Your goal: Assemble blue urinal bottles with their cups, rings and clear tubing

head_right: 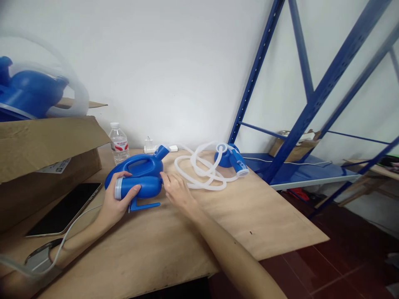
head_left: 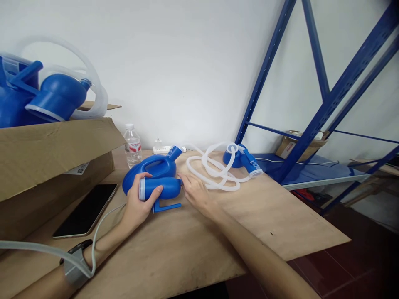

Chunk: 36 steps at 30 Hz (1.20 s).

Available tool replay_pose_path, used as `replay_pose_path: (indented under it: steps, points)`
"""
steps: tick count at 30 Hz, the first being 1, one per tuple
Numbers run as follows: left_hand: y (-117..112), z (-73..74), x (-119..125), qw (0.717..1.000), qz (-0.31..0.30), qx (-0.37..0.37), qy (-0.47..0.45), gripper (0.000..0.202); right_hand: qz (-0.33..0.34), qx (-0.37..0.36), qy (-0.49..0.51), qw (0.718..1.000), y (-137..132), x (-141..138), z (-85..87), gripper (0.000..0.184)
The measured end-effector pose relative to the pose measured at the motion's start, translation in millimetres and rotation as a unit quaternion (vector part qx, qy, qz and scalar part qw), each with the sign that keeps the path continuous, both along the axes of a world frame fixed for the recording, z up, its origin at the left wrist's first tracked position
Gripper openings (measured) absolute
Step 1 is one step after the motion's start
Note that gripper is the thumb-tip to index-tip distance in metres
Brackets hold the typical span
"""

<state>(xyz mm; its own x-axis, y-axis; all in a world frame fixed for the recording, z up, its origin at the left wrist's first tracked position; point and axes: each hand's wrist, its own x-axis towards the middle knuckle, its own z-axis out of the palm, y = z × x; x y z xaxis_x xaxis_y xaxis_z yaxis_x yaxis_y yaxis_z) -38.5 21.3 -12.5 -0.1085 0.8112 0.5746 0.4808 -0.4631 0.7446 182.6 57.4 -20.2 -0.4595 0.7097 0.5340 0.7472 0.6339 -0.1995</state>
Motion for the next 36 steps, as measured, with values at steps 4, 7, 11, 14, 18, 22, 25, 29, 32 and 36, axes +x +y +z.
replay_pose_path:
  steps: [4, 7, 11, 14, 18, 22, 25, 29, 32, 36]
  points:
    - [0, 0.6, -1, 1.000, -0.005, 0.015, 0.013, 0.043, 0.024, 0.001, -0.017, 1.000, 1, 10, 10.0, 0.047]
    - [-1, 0.5, -2, 0.999, -0.017, 0.026, 0.015, 0.041, 0.047, 0.017, -0.025, 0.998, 4, 23, 13.1, 0.039]
    - [0, -1.5, -3, 0.999, -0.028, 0.026, 0.023, 0.044, 0.040, -0.001, -0.020, 0.999, 7, 31, 9.2, 0.035]
    - [1, -2.9, -4, 0.999, -0.020, 0.025, 0.022, 0.045, 0.035, -0.051, -0.022, 0.998, 6, 30, 7.0, 0.025]
    - [3, -3.3, -6, 1.000, -0.010, 0.013, 0.013, 0.045, 0.019, -0.126, 0.027, 0.991, 6, 30, 9.2, 0.012]
    - [3, -3.1, -6, 1.000, -0.014, 0.010, 0.010, 0.046, 0.070, -0.222, 0.156, 0.960, 8, 32, 13.9, 0.025]
    - [2, -2.3, -6, 1.000, -0.013, 0.007, 0.011, 0.046, 0.107, -0.282, 0.241, 0.922, 10, 37, 19.4, 0.046]
    - [3, -1.7, -6, 1.000, -0.010, 0.004, 0.012, 0.046, 0.120, -0.345, 0.270, 0.891, 13, 46, 26.8, 0.044]
    - [4, -3.2, -7, 1.000, -0.003, 0.007, 0.019, 0.047, 0.121, -0.369, 0.280, 0.878, 14, 50, 26.5, 0.043]
    - [6, -7.0, -7, 0.999, 0.007, 0.033, 0.038, 0.047, 0.109, -0.326, 0.323, 0.882, 14, 39, 18.3, 0.041]
